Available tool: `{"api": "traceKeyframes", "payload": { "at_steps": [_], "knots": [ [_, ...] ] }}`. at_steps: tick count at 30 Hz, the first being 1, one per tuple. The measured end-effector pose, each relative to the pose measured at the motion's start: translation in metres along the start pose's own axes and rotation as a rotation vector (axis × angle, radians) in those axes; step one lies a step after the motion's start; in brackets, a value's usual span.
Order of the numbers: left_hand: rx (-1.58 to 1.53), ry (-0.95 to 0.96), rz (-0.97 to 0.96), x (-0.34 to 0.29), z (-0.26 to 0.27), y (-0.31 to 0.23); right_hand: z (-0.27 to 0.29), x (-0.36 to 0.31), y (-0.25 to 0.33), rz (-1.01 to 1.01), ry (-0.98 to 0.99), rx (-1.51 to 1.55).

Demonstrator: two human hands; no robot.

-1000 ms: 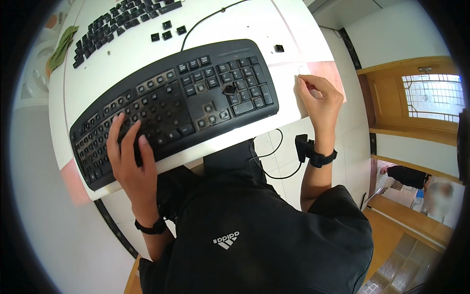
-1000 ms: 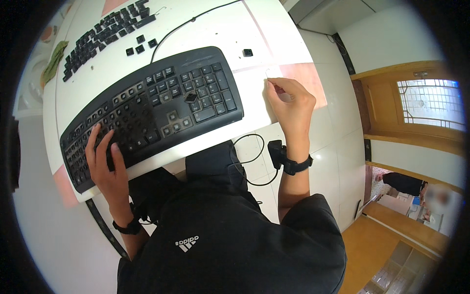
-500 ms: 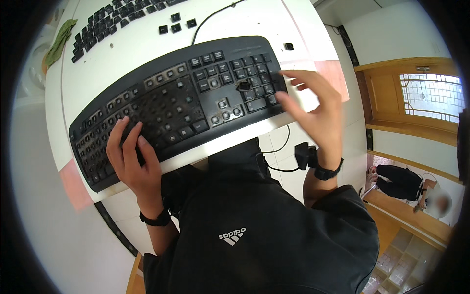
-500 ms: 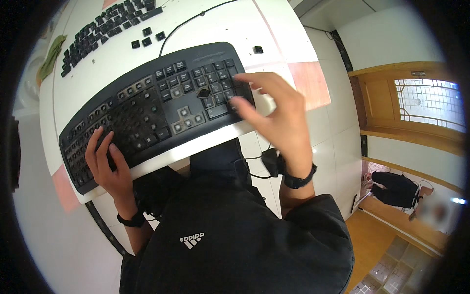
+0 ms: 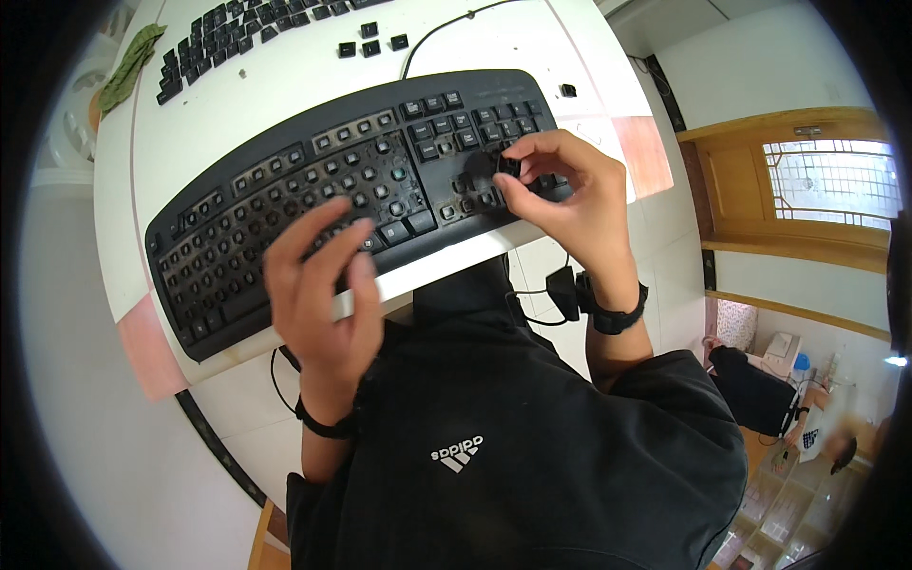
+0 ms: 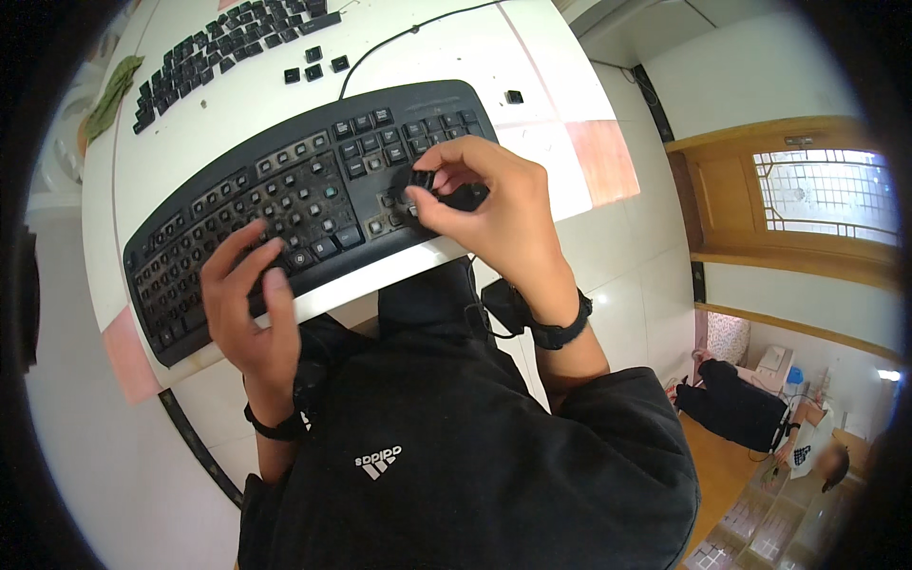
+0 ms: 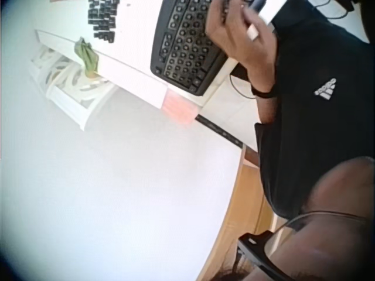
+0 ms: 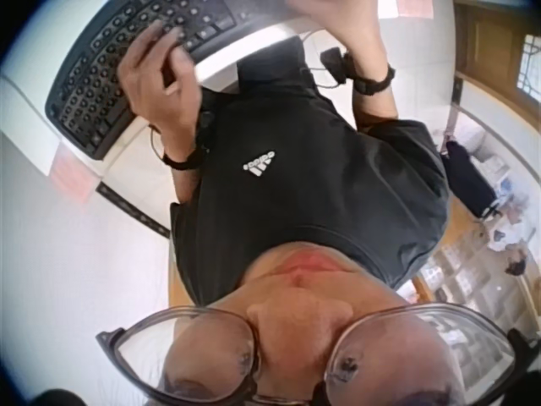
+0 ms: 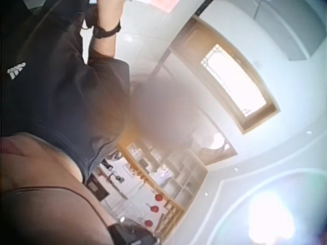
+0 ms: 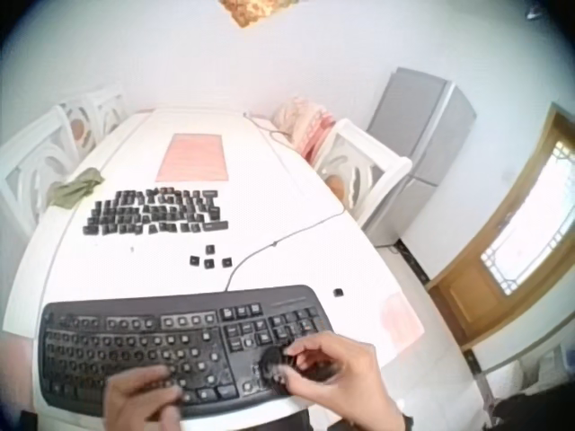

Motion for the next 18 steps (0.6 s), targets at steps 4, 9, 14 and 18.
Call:
{"api": "traceKeyframes", "payload": {
  "at_steps": [4, 9, 14, 18],
  "knots": [
    [-0.354, 0.032, -0.020, 0.027, -0.032, -0.021, 0.003, -0.020, 0.019, 0.088, 0.024, 0.146],
    [-0.565, -0.006, 0.056, 0.035, -0.053, -0.026, 0.010, -0.037, 0.037, 0.211, -0.048, 0.092],
    [-0.766, -0.049, 0.264, 0.022, -0.066, -0.013, 0.005, -0.041, 0.046, 0.270, -0.019, 0.051],
    [-1.046, 0.011, 0.591, 0.008, -0.076, -0.001, 0.000, -0.035, 0.039, 0.208, 0.016, 0.221]
  ]
}}
Point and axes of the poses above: each hand's wrist, its own x-axis towards the middle knuckle, its own z-axis out of the back of the hand, y = z × x, the point moved 7 cm from there along x, towards the middle knuckle, and after that the axes turned 15 degrees about -z, right-handed, at the moved point
